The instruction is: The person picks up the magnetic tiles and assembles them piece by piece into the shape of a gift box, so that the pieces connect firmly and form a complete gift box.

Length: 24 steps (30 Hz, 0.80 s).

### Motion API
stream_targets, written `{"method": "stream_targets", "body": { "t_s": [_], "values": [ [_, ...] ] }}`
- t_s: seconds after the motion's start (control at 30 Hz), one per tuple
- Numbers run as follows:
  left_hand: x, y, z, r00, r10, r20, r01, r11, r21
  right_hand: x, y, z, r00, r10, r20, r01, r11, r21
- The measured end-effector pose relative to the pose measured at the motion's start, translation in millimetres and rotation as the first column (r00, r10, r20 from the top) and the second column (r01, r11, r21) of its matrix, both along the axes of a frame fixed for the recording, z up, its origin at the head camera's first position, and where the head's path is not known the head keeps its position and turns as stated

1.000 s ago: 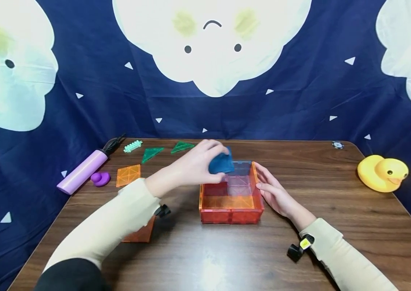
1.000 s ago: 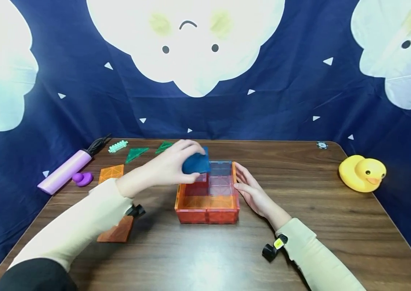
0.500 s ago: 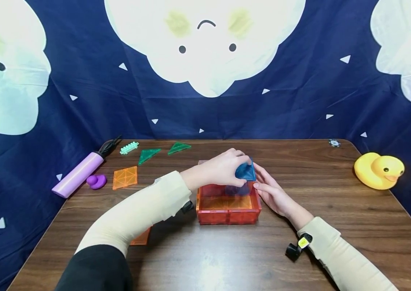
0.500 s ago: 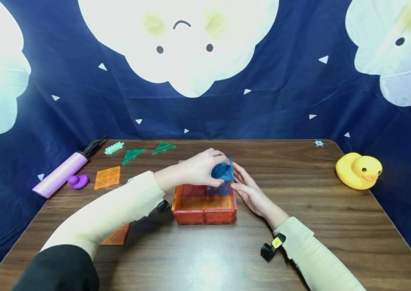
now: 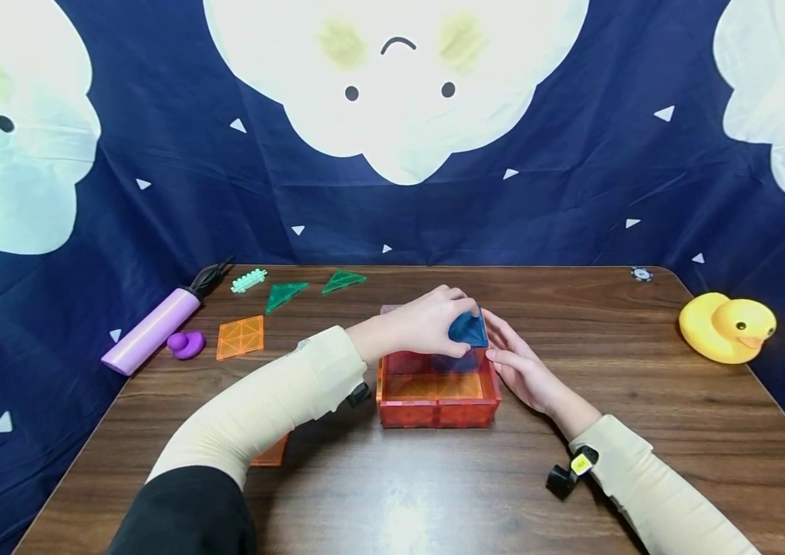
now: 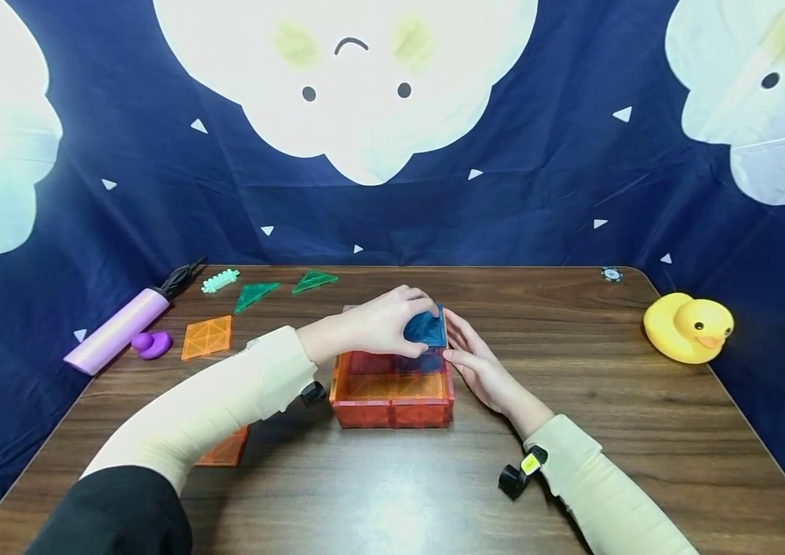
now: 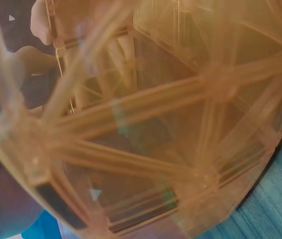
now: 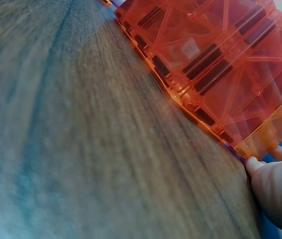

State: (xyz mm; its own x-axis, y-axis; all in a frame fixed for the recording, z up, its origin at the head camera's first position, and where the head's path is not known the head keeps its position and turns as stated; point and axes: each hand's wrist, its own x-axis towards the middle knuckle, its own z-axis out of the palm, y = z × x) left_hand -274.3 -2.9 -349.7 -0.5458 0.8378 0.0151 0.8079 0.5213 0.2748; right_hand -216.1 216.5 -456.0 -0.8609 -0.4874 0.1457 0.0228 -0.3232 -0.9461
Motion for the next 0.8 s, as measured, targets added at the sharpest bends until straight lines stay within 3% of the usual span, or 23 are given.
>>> {"method": "stream_targets", "body": {
  "t_s": [0.17,0.27,0.37,0.47,0.63,0.8],
  "values": [
    [1.6,-5.2,2.0,0.997,0.021,0.079,-0.022,1.000,0.010,-0.2,-2,-0.5,1.000,0.007,-0.001,-0.007,1.000,-0.001],
    [3.3,-14.5,5.9,0.993,0.040,0.112,-0.048,0.997,0.065,0.3,-2,-0.6,1.000,0.010,-0.011,-0.010,1.000,-0.001],
    [8.4,-32.7,12.3,0.995,0.067,0.080,-0.079,0.984,0.158,0.8,-2,-0.6,1.000,0.010,-0.021,-0.010,1.000,0.000],
    [19.0,-59.2,18.3,0.992,0.123,0.034,-0.127,0.958,0.256,1.2,-3,-0.5,1.000,0.005,-0.022,-0.005,1.000,0.004],
    [36.9,-112.5,17.2,0.961,0.275,0.014,-0.265,0.910,0.320,1.9,-2,0.5,1.000,-0.002,-0.015,0.003,1.000,0.003],
    [38.5,-171.2,2.4,0.914,0.405,0.012,-0.392,0.877,0.278,3.3,-3,2.9,1.000,-0.008,0.003,0.008,1.000,0.007]
  ]
}}
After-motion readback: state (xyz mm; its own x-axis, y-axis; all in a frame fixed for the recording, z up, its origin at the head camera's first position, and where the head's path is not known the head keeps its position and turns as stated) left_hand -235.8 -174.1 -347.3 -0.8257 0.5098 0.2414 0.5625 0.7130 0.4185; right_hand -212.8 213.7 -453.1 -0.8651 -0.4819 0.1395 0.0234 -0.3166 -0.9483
